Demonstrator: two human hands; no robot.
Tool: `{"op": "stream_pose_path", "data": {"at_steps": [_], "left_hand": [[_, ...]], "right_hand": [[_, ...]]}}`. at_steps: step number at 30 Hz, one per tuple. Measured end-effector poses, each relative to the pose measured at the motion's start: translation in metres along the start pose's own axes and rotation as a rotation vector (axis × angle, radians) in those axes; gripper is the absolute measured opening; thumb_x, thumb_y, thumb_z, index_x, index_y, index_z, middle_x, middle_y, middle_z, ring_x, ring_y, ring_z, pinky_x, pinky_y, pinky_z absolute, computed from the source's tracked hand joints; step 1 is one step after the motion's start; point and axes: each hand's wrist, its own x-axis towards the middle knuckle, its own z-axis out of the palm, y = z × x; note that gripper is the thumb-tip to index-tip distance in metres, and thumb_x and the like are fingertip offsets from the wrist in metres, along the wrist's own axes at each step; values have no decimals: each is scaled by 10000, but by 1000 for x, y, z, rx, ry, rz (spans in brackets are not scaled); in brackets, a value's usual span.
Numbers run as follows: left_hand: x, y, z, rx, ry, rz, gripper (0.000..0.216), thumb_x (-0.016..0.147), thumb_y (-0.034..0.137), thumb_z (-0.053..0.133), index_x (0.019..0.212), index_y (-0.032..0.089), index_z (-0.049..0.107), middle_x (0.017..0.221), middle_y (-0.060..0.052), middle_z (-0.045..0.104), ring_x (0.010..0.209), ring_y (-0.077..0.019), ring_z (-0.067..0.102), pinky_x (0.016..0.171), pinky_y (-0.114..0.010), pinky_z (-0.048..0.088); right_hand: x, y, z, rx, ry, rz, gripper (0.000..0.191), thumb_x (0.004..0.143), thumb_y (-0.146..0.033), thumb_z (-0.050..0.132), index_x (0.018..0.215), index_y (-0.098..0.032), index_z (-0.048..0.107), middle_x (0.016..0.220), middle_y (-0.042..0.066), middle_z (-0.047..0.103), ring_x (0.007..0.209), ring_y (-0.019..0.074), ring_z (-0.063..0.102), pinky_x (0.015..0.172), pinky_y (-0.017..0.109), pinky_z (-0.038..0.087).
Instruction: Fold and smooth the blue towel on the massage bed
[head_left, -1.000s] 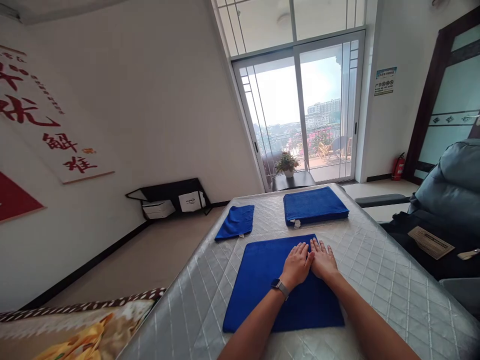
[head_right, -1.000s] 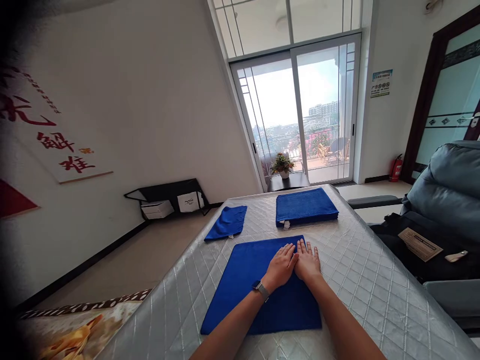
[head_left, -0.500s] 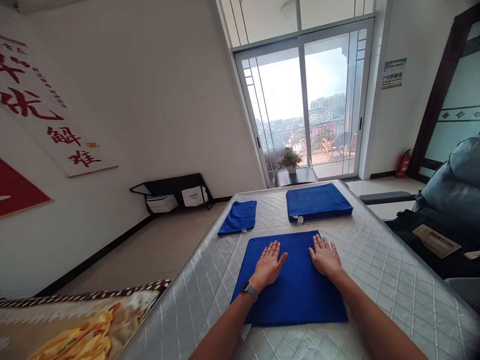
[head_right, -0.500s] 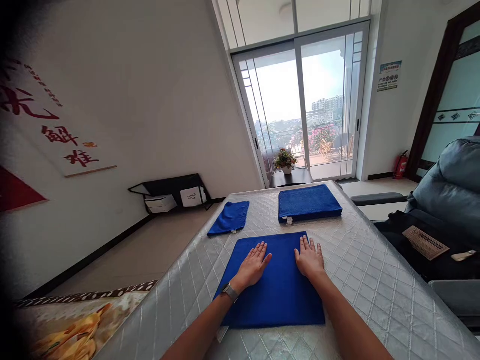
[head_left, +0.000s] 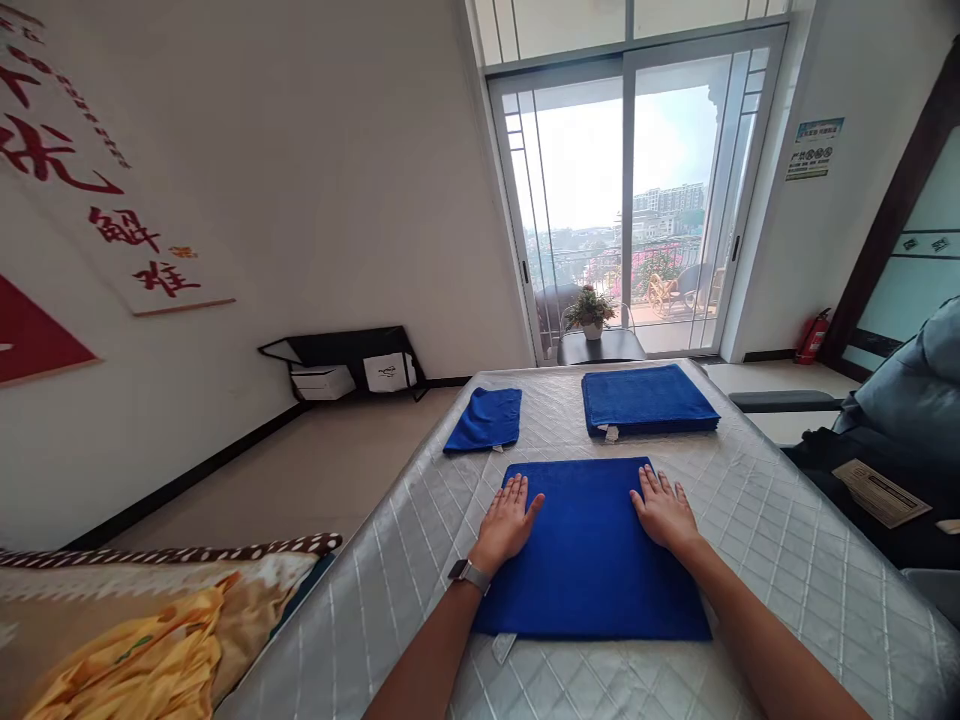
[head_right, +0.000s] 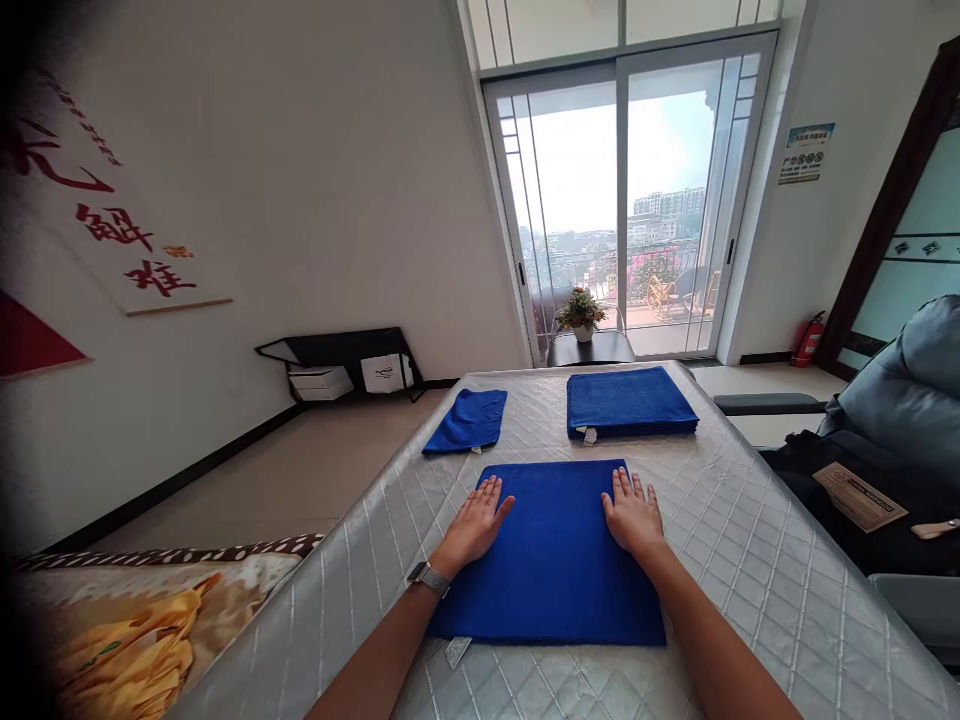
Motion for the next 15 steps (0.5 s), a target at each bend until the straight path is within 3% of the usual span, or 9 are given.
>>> {"op": "stream_pose_path", "data": {"at_steps": [6,15], "left_hand": [[-2,-1,-7,-20,13,-18,882,1014,656,75,1557,13,338,1631,-221,298,1527,-299,269,1238,-468,256],[-3,7,-10,-53,67,-80,881,1003,684,114,1547,45,383,1609,-209,354,1506,-306,322,1221,-474,298]], "right_hand": [[-1,0,-2,-33,-4,1,677,1035,-452,162,1634,-137,150,1702,40,102,1565,241,85,1250,482,61],[-5,-6,-9,-41,-14,26,676,1034,-444,152,1635,-134,130,1704,39,98,1565,229,80,1252,471,81]]}}
